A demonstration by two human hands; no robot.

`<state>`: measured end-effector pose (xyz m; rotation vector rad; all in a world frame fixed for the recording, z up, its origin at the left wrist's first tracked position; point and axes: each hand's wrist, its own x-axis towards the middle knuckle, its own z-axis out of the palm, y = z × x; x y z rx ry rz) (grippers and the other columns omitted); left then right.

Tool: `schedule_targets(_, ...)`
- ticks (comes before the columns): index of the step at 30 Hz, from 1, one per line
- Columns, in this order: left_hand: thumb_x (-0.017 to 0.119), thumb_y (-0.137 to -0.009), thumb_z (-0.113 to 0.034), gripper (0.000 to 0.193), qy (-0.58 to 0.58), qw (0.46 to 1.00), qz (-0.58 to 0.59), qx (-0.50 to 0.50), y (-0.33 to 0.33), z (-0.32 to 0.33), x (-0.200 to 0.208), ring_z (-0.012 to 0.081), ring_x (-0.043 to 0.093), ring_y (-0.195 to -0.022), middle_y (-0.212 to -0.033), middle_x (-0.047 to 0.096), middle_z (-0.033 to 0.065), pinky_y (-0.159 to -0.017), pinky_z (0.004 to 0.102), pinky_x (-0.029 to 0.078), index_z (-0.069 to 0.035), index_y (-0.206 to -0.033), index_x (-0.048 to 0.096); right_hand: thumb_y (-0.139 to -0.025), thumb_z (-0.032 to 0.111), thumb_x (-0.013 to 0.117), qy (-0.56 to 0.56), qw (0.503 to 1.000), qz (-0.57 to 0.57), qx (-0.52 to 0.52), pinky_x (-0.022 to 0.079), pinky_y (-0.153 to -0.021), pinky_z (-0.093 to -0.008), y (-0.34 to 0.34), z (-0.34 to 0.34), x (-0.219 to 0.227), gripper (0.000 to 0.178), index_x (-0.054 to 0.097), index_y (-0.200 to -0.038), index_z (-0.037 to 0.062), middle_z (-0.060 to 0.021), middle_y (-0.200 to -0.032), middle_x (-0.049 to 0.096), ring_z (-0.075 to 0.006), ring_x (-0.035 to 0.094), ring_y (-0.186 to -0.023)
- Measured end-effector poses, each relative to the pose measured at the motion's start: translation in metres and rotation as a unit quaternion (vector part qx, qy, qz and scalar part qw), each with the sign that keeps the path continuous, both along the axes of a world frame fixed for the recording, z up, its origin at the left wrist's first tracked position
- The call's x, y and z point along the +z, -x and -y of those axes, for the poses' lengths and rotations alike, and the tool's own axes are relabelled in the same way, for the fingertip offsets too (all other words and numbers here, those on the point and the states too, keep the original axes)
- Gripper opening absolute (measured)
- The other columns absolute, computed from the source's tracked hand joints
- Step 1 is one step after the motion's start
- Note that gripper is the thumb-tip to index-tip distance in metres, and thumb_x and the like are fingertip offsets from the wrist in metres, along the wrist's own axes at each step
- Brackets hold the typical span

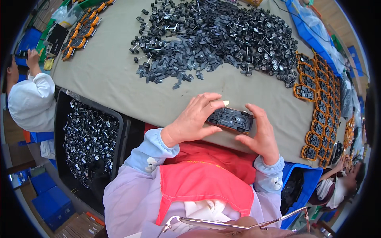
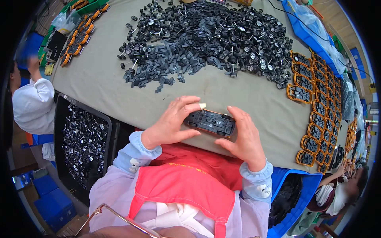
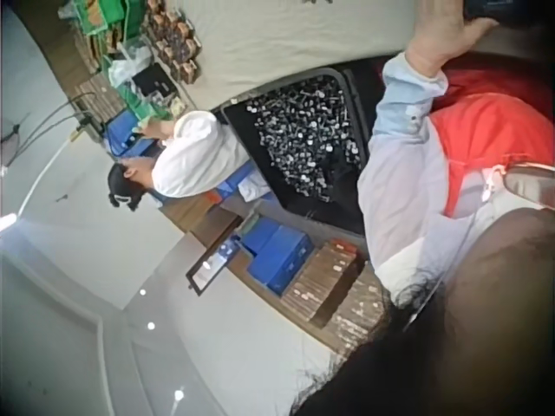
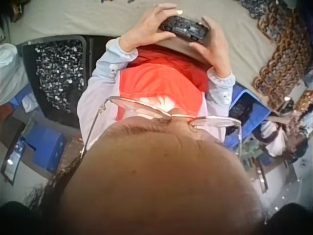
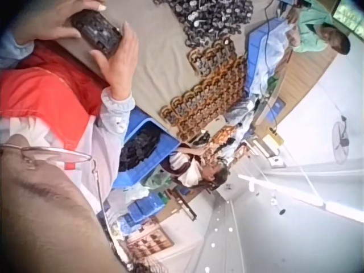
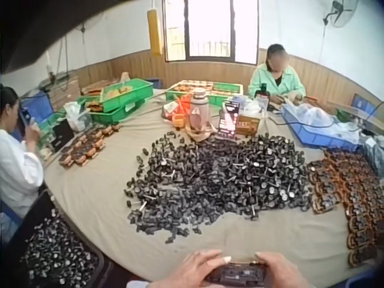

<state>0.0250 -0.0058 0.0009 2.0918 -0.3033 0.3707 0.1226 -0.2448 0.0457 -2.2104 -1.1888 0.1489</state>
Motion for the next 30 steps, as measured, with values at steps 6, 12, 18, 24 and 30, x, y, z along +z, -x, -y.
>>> schedule_targets(6, 0.085, -0.069, -0.016, 0.046, -0.136, 0.989, 0.048, 0.021, -0.010, 0.021, 0.014, 0.0317, 0.054, -0.124, -0.129, 0.059, 0.0097, -0.101, 0.0473, 0.042, -0.011, -0.111, 0.066, -0.061, 0.016, 0.090, -0.010, 0.996, -0.084, -0.033, 0.050, -0.092, -0.0424, 0.001, 0.007, -0.015, 0.080, 0.052, -0.130, 0.0048, -0.0162, -0.121, 0.061, -0.0363, 0.060, -0.108)
schedule_targets(12, 0.082, -0.071, -0.013, 0.034, -0.200, 0.979, 0.051, -0.007, -0.010, 0.029, 0.019, 0.0278, 0.059, -0.116, -0.119, 0.065, 0.0072, -0.101, 0.0486, 0.044, -0.010, -0.101, 0.067, -0.063, 0.006, 0.083, -0.063, 0.987, -0.141, -0.042, 0.050, -0.088, -0.0418, 0.001, 0.007, -0.026, 0.062, 0.054, -0.117, 0.0046, -0.0145, -0.110, 0.060, -0.0355, 0.060, -0.103)
schedule_targets(18, 0.076, -0.077, -0.012, 0.026, -0.198, 0.979, 0.018, -0.035, -0.017, 0.030, 0.026, 0.0310, 0.061, -0.114, -0.120, 0.065, 0.0121, -0.102, 0.0521, 0.047, -0.008, -0.101, 0.068, -0.064, 0.006, 0.081, -0.082, 0.985, -0.150, -0.019, 0.051, -0.084, -0.0410, -0.007, 0.007, -0.031, 0.058, 0.054, -0.115, 0.0057, -0.0146, -0.108, 0.060, -0.0355, 0.061, -0.097)
schedule_targets(24, 0.070, -0.080, -0.009, 0.033, -0.247, 0.968, 0.044, -0.031, -0.004, 0.031, 0.013, 0.0346, 0.060, -0.122, -0.127, 0.064, 0.0182, -0.105, 0.0537, 0.045, -0.003, -0.112, 0.067, -0.068, 0.012, 0.083, -0.104, 0.978, -0.179, 0.006, 0.053, -0.081, -0.0388, -0.017, 0.015, -0.031, 0.059, 0.056, -0.121, 0.0036, -0.0151, -0.109, 0.063, -0.0327, 0.063, -0.092)
schedule_targets(30, 0.059, -0.083, -0.008, 0.038, -0.342, 0.936, 0.080, 0.013, 0.025, 0.038, 0.004, 0.0366, 0.058, -0.128, -0.131, 0.062, 0.0228, -0.109, 0.0527, 0.042, 0.004, -0.118, 0.067, -0.085, 0.025, 0.075, -0.010, 0.966, -0.257, 0.008, 0.055, -0.072, -0.0373, -0.025, 0.004, -0.028, 0.041, 0.065, -0.119, 0.0026, -0.0174, -0.095, 0.072, -0.0309, 0.071, -0.078)
